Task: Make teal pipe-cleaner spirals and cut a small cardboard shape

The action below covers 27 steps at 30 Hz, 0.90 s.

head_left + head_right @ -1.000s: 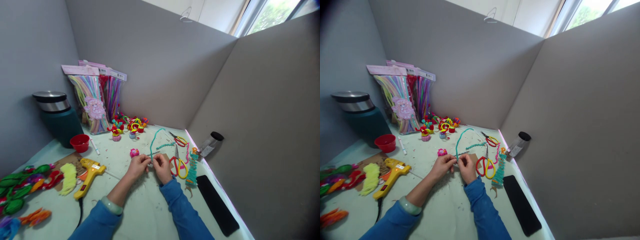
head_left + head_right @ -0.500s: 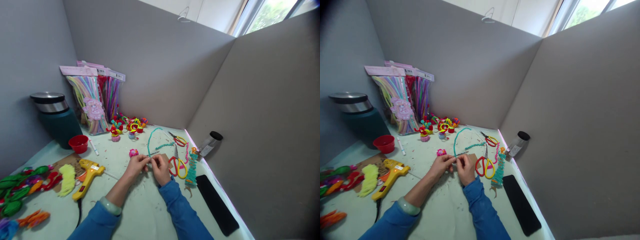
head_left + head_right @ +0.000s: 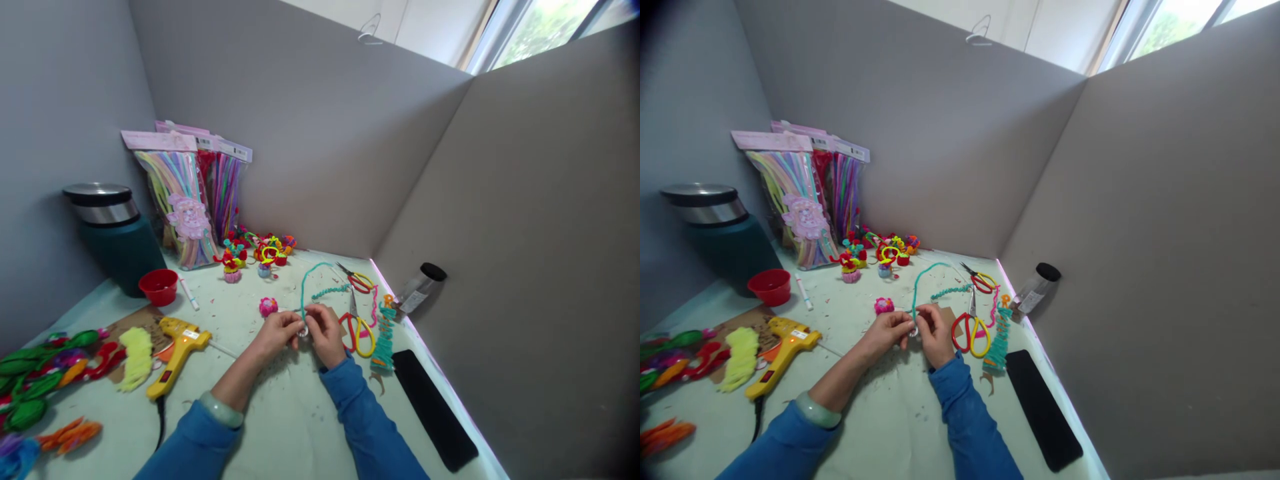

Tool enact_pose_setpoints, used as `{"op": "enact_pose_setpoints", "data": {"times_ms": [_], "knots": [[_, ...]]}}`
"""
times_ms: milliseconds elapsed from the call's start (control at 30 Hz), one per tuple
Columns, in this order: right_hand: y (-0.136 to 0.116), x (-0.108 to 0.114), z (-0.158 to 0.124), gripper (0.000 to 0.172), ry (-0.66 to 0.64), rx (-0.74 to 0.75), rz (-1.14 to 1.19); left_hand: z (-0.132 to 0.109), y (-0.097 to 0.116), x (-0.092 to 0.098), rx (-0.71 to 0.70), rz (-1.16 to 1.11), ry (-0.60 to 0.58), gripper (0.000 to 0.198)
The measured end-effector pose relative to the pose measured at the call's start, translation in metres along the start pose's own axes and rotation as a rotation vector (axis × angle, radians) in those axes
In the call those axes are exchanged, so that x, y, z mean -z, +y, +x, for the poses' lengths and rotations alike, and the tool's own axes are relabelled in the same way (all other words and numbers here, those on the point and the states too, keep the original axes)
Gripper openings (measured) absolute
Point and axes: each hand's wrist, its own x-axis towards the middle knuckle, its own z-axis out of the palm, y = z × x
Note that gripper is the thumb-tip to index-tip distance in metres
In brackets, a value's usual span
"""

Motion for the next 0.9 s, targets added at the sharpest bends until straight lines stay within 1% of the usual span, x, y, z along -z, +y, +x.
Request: {"op": "enact_pose_setpoints", "data": {"times_ms": [67,133,233,433,500,600,767,833,900], "knots": [[0.005,-0.001,0.0,0.013,0.017,-0.105,0.071,-0.001,0.002,-0.001,0.015,0.014,-0.02,0.027],[0.01,-0.001,0.0,0.013,-0.017,-0.174,0.106,-0.002,0.002,-0.001,0.018,0.038,-0.022,0.027],[0.013,0.0,0.0,0.017,-0.055,-0.215,0.141,-0.001,-0.001,-0.002,0.03,0.049,-0.029,0.028],[0.011,0.0,0.001,0.02,-0.032,-0.266,0.213,0.0,-0.003,-0.001,0.06,0.012,-0.029,0.034],[0.01,-0.001,0.001,0.02,-0.044,-0.268,0.22,0.001,-0.005,-0.001,0.051,0.03,-0.025,0.033],[0.009,-0.003,0.0,0.02,-0.047,-0.253,0.188,0.003,-0.007,-0.001,0.036,0.074,0.012,0.029],[0.01,-0.005,-0.001,0.019,-0.036,-0.185,0.089,0.0,-0.004,-0.004,-0.021,0.177,0.066,0.023],[0.011,-0.006,-0.001,0.018,-0.02,-0.162,0.051,-0.002,-0.001,-0.004,-0.045,0.212,0.081,0.023],[0.009,-0.005,-0.001,0.014,0.031,-0.123,0.02,-0.004,0.001,-0.004,-0.057,0.22,0.085,0.022]]}}
